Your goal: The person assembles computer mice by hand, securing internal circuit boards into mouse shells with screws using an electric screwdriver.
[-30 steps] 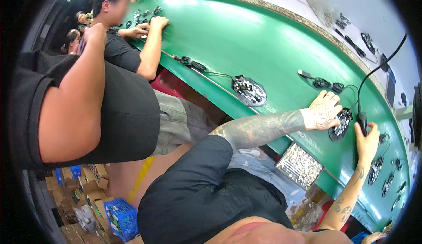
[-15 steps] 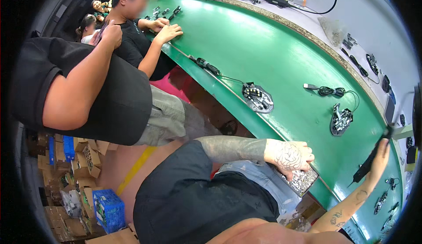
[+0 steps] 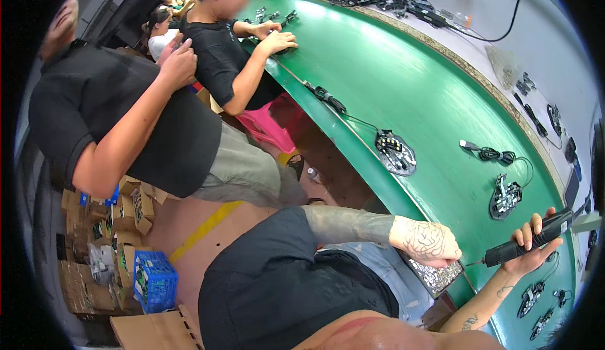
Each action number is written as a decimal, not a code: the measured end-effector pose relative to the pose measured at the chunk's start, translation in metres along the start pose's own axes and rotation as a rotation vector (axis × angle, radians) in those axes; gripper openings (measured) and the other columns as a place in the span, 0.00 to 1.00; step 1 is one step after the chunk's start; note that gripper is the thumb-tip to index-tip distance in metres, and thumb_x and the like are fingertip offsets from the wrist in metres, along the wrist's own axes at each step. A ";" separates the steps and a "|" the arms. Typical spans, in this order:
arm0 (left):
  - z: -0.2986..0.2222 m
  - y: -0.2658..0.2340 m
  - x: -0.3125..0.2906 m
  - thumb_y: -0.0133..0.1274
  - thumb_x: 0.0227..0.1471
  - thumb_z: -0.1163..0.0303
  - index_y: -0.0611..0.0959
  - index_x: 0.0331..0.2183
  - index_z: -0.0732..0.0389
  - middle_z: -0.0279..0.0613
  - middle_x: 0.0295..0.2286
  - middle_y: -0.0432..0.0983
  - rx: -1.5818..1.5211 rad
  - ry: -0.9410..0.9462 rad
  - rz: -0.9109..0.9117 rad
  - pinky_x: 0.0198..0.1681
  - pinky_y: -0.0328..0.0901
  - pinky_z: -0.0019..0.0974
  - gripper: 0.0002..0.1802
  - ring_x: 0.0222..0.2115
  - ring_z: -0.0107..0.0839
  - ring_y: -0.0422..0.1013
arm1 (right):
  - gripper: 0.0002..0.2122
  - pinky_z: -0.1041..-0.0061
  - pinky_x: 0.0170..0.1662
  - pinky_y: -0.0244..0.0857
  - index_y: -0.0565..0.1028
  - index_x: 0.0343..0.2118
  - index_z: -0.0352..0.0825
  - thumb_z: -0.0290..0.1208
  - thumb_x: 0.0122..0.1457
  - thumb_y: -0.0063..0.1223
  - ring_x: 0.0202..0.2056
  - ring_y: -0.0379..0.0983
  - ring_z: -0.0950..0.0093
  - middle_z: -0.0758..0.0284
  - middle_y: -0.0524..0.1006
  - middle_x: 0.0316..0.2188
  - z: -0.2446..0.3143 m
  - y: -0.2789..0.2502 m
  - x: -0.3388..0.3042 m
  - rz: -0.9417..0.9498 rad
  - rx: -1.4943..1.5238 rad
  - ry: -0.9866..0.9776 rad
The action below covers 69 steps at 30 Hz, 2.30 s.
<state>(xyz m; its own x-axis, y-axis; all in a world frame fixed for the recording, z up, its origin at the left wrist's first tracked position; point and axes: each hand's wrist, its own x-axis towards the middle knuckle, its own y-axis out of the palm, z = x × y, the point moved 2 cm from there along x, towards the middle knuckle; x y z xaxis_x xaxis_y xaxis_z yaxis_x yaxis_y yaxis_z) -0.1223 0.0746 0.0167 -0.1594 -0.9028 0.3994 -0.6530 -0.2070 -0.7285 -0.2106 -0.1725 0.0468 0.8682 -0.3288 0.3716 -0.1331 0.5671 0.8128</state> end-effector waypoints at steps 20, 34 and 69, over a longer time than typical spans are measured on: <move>-0.005 -0.023 0.016 0.57 0.51 0.71 0.72 0.45 0.60 0.44 0.26 0.76 -0.206 -0.257 -0.188 0.32 0.67 0.46 0.18 0.29 0.48 0.74 | 0.37 0.79 0.28 0.61 0.57 0.63 0.33 0.55 0.60 0.55 0.20 0.65 0.82 0.68 0.67 0.31 -0.013 0.033 0.005 0.119 -0.062 -0.102; 0.002 -0.025 0.013 0.58 0.51 0.69 0.75 0.41 0.60 0.44 0.28 0.78 -0.252 -0.235 -0.212 0.36 0.68 0.45 0.15 0.32 0.46 0.75 | 0.37 0.78 0.28 0.59 0.60 0.60 0.32 0.52 0.56 0.60 0.21 0.65 0.81 0.67 0.68 0.31 -0.014 0.033 0.006 0.092 -0.020 -0.142; 0.041 -0.132 -0.126 0.60 0.50 0.56 0.73 0.53 0.65 0.53 0.39 0.74 0.537 -1.099 -0.263 0.43 0.69 0.40 0.33 0.39 0.42 0.73 | 0.40 0.76 0.34 0.57 0.67 0.55 0.31 0.63 0.51 0.58 0.26 0.62 0.81 0.70 0.66 0.31 -0.014 0.033 0.015 -0.031 -0.071 -0.121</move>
<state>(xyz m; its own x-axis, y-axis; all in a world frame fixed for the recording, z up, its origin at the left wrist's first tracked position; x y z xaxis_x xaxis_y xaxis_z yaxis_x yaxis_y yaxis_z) 0.0142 0.2002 0.0397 0.8005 -0.5940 0.0804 -0.1457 -0.3229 -0.9352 -0.1954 -0.1481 0.0733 0.8067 -0.4334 0.4017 -0.0693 0.6057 0.7927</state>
